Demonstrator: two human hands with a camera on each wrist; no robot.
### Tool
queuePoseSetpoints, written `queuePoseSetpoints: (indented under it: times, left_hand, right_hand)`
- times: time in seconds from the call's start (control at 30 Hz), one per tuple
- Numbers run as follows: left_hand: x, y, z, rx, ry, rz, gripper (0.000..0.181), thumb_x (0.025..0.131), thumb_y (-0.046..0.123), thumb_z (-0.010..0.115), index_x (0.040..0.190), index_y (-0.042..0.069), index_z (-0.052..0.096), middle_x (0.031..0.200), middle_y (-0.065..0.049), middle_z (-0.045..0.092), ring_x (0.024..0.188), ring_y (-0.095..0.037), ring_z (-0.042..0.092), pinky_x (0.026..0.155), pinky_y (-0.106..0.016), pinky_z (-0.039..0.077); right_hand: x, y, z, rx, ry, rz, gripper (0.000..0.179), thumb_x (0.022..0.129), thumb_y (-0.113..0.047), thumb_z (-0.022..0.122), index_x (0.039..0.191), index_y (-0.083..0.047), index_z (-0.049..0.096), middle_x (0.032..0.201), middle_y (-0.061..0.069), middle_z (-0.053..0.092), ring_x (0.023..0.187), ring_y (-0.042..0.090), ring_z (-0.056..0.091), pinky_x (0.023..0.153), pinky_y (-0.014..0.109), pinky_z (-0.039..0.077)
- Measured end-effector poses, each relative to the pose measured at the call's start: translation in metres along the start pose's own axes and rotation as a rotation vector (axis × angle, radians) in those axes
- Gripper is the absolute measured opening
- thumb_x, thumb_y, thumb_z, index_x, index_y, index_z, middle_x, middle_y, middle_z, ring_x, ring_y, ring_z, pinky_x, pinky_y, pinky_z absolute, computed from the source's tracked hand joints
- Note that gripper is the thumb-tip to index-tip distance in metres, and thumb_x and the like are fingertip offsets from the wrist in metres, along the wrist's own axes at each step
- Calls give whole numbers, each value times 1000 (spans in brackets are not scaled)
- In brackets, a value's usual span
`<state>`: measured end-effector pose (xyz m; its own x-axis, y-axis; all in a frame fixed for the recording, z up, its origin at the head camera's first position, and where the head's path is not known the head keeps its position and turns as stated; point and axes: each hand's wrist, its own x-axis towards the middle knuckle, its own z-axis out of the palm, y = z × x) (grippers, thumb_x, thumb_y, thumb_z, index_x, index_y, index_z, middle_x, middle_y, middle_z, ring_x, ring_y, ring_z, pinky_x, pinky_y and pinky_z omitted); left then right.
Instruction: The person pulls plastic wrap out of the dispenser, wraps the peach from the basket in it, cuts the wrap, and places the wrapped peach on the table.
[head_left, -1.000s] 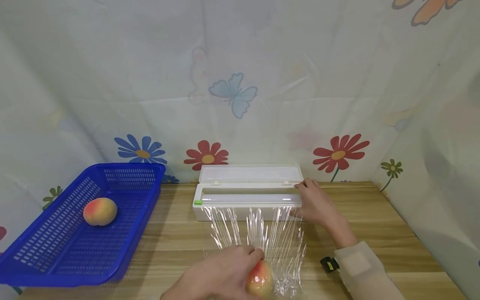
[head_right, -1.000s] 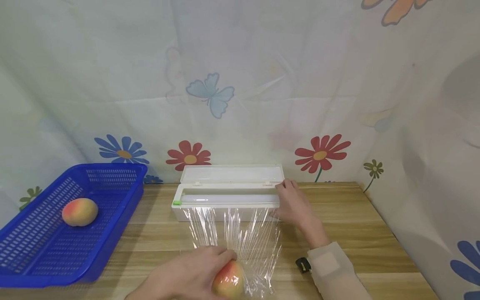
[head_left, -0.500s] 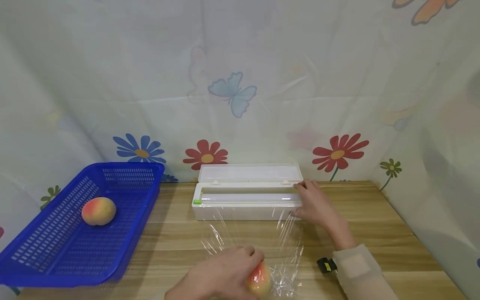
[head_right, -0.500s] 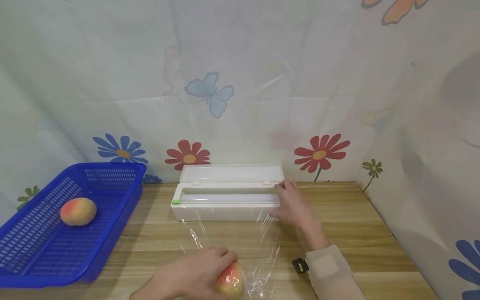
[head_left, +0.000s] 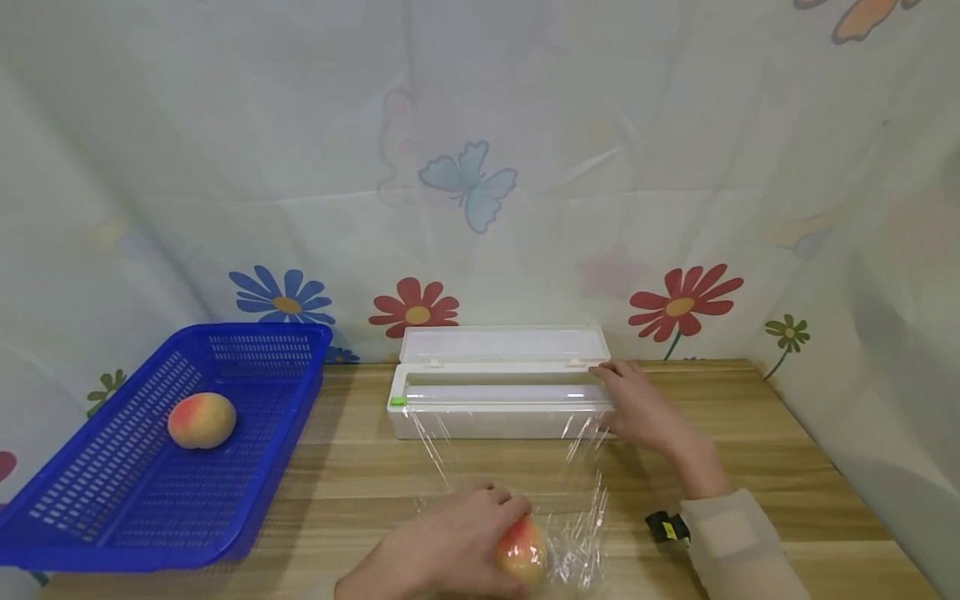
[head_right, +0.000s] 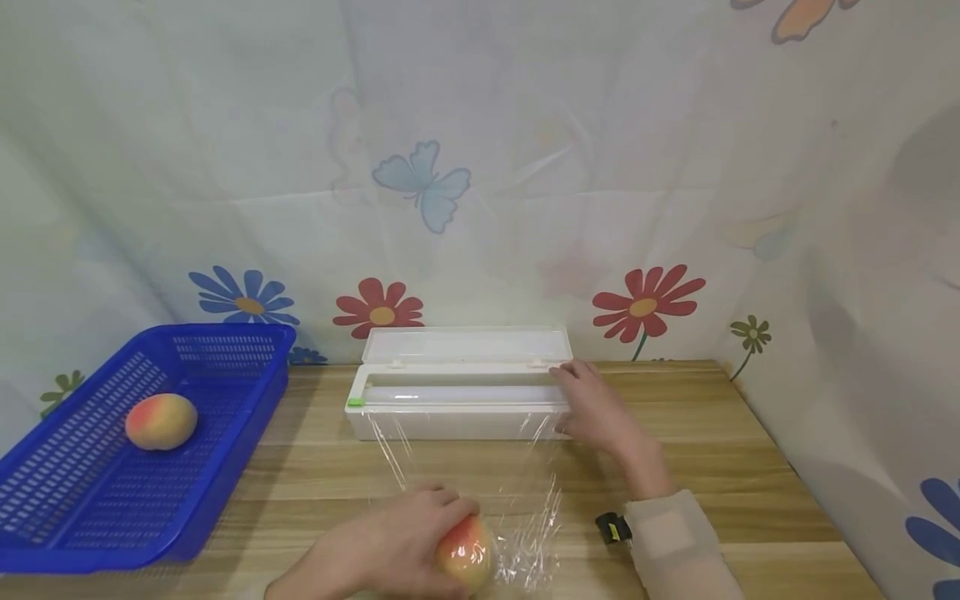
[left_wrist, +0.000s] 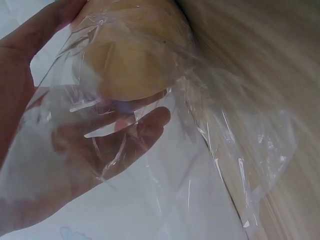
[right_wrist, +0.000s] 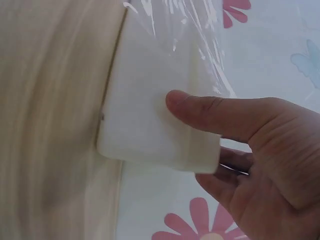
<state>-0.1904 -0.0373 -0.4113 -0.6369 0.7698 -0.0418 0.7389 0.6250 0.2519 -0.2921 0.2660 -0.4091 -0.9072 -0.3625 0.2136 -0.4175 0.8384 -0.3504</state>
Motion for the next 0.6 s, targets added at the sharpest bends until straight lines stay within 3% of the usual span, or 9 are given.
queuePoseSetpoints:
  times: [0.1,0.33,0.6]
  left_hand:
    - [0,-1,-1,-13,-3,-11,71,77,58,83,132,20,57,111,12,62,108,-10,58,89,-27,50]
    - [-1,-2,-4,-57,-8,-6,58,77,56,85,112,23,54,87,18,51,80,-3,50,72,-22,46]
    - [-2,-3,-7,-37,-4,-5,63,79,62,81,119,20,55,105,11,47,88,-4,47,78,-22,47]
  right_hand:
    - [-4,-2,-7,34,-28,-4,67,80,8,79,141,11,51,145,34,45,134,52,40,107,64,38]
    - [-10,-9,-16,20,-53,-18,63,82,7,79,139,11,53,143,35,46,133,52,42,106,64,39]
    - [-13,-25,-27,-26,-14,-53,35,86,-1,81,117,5,66,116,20,61,111,40,56,96,56,50]
